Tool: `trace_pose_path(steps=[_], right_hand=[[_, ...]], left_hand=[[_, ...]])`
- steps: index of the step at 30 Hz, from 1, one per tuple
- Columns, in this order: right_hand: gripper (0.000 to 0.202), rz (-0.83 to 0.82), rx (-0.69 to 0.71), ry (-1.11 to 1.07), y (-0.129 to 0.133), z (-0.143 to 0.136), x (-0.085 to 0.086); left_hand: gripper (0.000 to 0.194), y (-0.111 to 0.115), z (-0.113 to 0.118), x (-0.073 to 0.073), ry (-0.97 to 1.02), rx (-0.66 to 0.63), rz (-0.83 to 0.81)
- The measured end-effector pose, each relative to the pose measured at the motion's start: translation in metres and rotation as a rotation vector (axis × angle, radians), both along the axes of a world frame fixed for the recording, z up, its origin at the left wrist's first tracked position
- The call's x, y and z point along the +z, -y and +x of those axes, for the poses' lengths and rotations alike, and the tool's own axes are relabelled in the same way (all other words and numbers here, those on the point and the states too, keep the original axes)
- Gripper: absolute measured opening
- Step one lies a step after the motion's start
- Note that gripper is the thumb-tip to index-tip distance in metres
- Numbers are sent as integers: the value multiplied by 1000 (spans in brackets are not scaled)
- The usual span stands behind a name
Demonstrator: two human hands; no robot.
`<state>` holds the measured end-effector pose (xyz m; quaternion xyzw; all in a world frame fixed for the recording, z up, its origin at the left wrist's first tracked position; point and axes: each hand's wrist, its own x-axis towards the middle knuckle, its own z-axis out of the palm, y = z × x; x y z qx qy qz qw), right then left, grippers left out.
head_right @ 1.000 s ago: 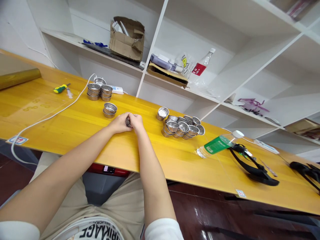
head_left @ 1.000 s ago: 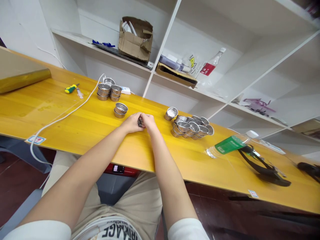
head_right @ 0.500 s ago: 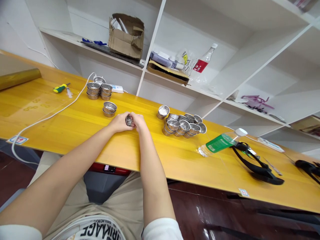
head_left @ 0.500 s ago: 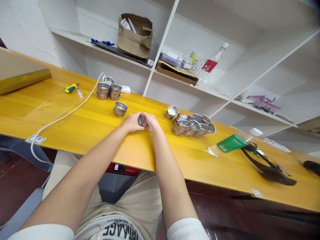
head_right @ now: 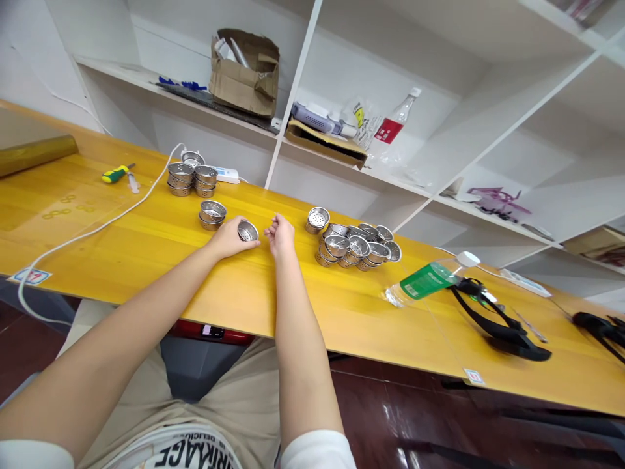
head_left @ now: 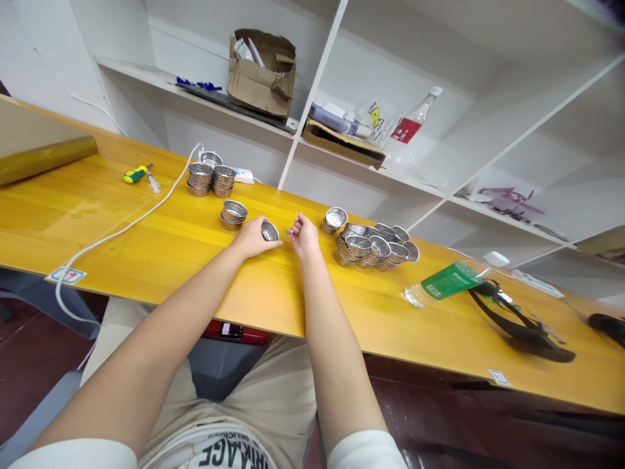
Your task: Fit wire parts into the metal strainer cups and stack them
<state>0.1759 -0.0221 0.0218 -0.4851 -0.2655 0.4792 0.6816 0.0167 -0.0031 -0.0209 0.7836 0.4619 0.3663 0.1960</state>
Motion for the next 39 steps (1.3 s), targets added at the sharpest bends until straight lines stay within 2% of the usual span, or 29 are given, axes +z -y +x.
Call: trace_pose_path(steps=[2,4,9,11,14,17,21,23,26,29,34,36,39], right_hand=[[27,-118,-58,192,-3,4,-8],[25,-231,-80,480,-6,8,-17],[25,-337,-105,1196,-3,14,-27],[28,-380,-71,1371,0,13,-27],[32,-402,20,1508,4,10,-28],[33,-365,85,1579,6,7,-28],[31,-315,140,1629,7,3,-28],[30,-308,154,1642,7,2,-28],[31,-310,171,1651,8,1,-28],[33,-331,159,1629,9,0,-26],[35,-281,-8,1497,11,-4,-19],[36,-199,-88,1416,11,-5,-17],[40,-21,-171,1275,10,-9,-14]], left_hand=[[73,-2,1,-2,-8,12,18],[74,-3,0,-3,-27,32,22],[69,-3,1,-8,-101,33,44],[65,-2,2,-8,-123,27,60],[61,3,2,-2,-105,-4,121],[53,8,-5,13,-37,6,251],[45,3,-25,29,30,285,330],[53,-3,-35,28,47,405,299],[63,-13,-42,21,-8,497,166],[58,-18,-43,16,-90,545,67],[56,-18,-40,17,-54,522,167],[59,-16,-38,19,-14,451,262],[64,-11,-32,19,12,256,391]])
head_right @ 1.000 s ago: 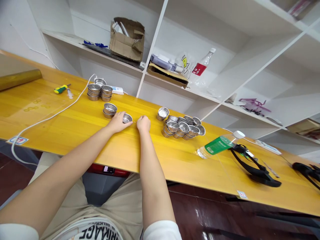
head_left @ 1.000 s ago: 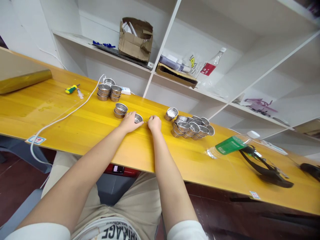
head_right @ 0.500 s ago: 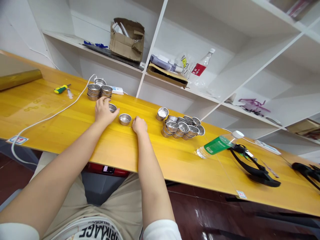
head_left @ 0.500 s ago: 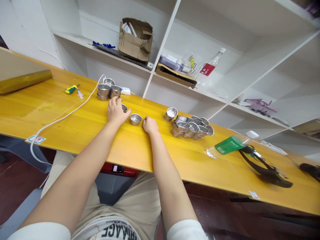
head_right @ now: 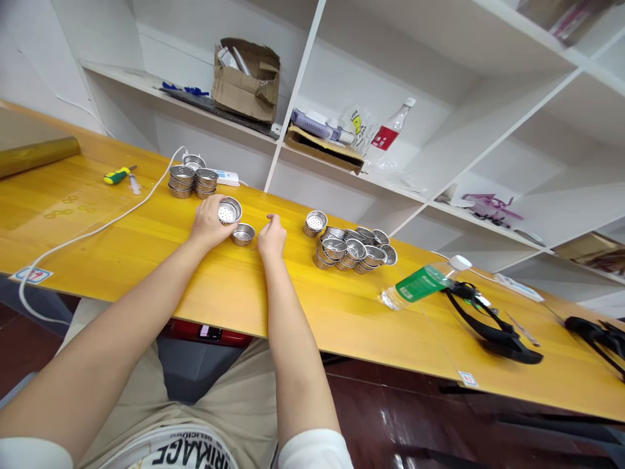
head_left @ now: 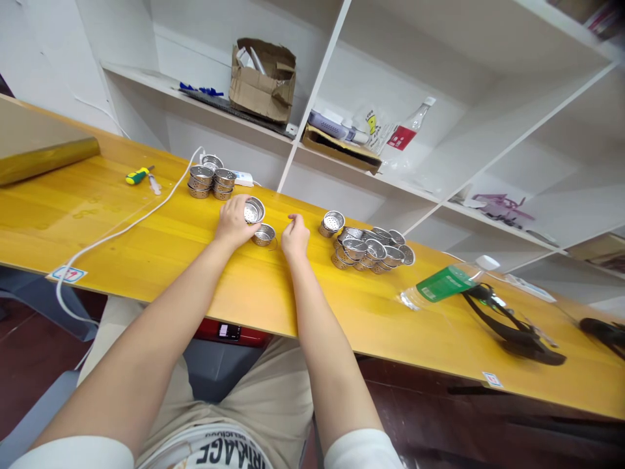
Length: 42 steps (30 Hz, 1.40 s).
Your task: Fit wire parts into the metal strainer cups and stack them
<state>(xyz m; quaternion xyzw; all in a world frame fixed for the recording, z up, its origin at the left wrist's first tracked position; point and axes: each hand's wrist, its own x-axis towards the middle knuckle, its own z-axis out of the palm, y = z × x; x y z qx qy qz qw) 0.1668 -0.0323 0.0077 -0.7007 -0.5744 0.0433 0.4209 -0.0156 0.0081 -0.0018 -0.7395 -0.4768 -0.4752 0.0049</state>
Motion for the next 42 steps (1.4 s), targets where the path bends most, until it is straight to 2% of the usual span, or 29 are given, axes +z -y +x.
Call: trace_pose_path(steps=[3,5,8,12,16,19,25,30,35,42], right_hand=[[36,185,119,-101,-1,-7,1],[30,261,197,-130,-1,-11,-1],[34,296,245,-76,-2,-16,-4],[17,291,206,-12,-3,-15,-6],[14,357,147,-35,1,-16,-1],[12,351,209,-89,5,-22,2],[41,115,288,-441,0,-29,3],[52,-36,412,-732,-1,-28,6],[56,-22,443,-844,0,-25,8],[57,28,399,-987,-2,-24,14]], left_hand=[[75,6,8,-1,-45,-192,86],[79,9,13,-2,-58,-271,123],[75,11,18,-4,-78,-332,154],[76,11,18,-4,-126,-382,157],[77,11,18,-5,-135,-363,135],[71,11,18,-4,-145,-334,114],[60,10,18,-4,-190,-315,118],[57,8,17,-7,-201,-302,141],[59,6,16,-5,-208,-328,140],[62,9,17,3,-121,-305,83]])
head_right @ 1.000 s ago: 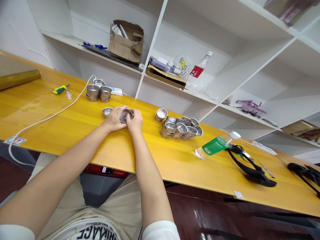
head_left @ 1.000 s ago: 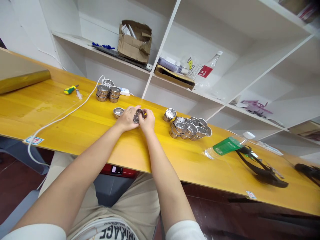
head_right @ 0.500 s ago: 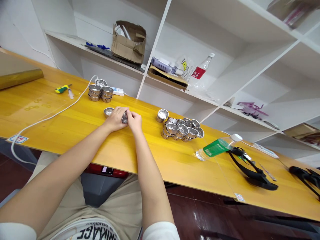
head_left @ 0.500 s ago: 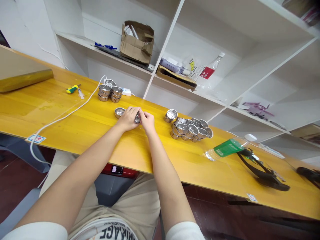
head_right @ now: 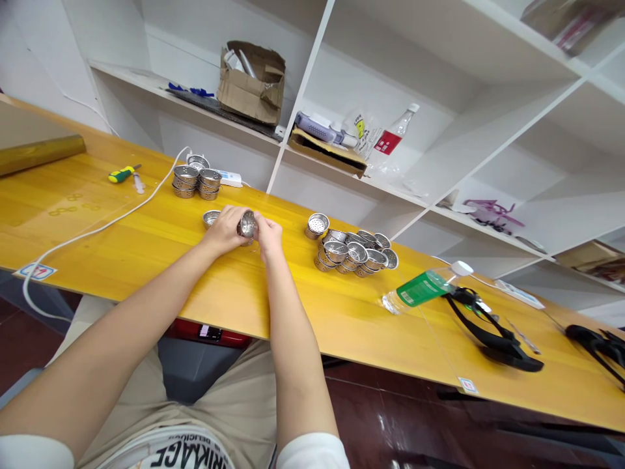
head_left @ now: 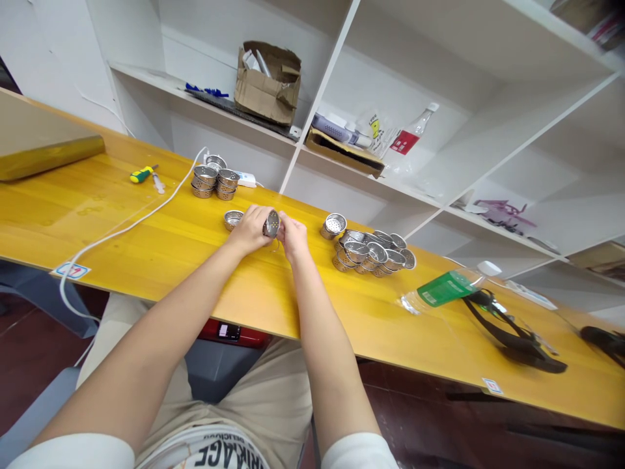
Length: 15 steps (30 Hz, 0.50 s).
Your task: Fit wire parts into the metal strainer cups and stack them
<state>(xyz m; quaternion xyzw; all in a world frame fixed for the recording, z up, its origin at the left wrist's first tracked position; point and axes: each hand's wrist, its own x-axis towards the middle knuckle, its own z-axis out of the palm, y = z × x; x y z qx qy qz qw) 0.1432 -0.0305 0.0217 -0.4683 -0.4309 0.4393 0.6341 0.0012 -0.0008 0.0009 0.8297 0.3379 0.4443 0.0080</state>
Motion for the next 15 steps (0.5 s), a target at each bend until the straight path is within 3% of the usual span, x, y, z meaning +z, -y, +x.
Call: trace_pose_path(steps=[6,10,12,15], right_hand=[[57,97,-158,-206,1,8,16],[48,65,-296,-217,-6,23,7],[43,-11,-340,-100,-9,29,-2],[34,-144,-383,306,-9,37,-12]], left_hand=[[79,0,-2,1,270,172,-174],[72,-3,-1,-3,359,216,-235],[73,-4,0,-5,339,200,-226],[77,-5,3,-9,226,146,-226]])
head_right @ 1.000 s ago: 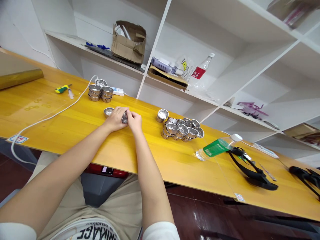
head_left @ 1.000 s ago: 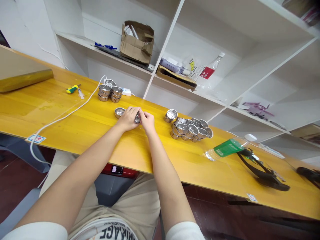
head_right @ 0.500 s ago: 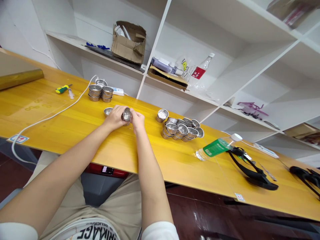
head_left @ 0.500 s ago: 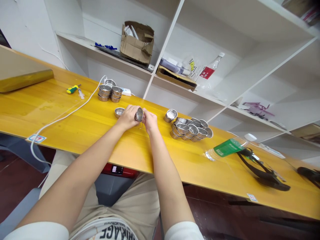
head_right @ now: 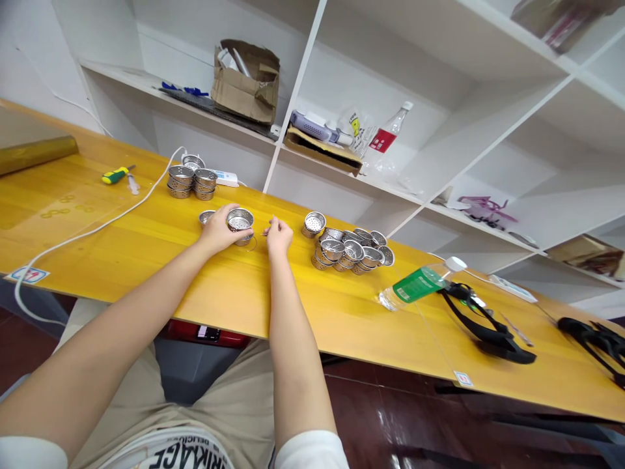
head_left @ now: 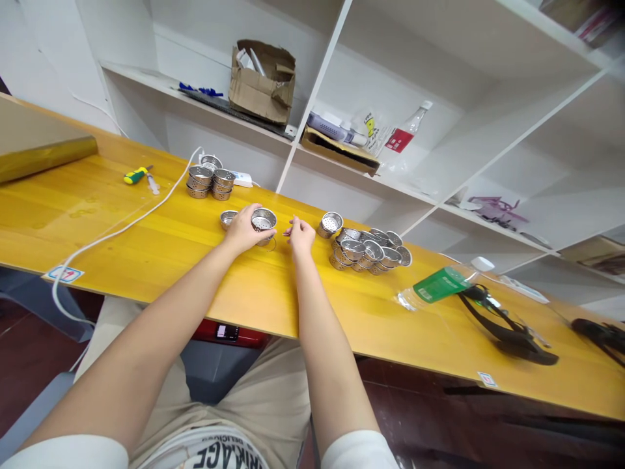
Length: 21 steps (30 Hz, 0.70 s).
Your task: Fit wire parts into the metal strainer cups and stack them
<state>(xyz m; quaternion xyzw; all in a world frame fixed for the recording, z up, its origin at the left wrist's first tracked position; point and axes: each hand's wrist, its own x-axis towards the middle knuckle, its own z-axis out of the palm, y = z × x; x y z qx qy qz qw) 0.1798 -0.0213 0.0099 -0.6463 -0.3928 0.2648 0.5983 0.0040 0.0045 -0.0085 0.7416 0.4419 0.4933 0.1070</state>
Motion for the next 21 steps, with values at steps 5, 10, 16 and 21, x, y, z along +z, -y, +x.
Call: trace_pose_path(steps=[5,10,16,21], right_hand=[[31,-307,4,681,7,2,-4],[32,-469,142,871,10,-3,-7],[34,-477,224,949,12,-8,-7],[34,-481,255,958,14,-10,-6]], left_hand=[[79,-1,2,-8,-243,-10,-4],[76,-2,3,-13,-353,-35,3],[74,3,-4,-5,-347,-47,12],[60,-3,-21,6,-113,169,71]])
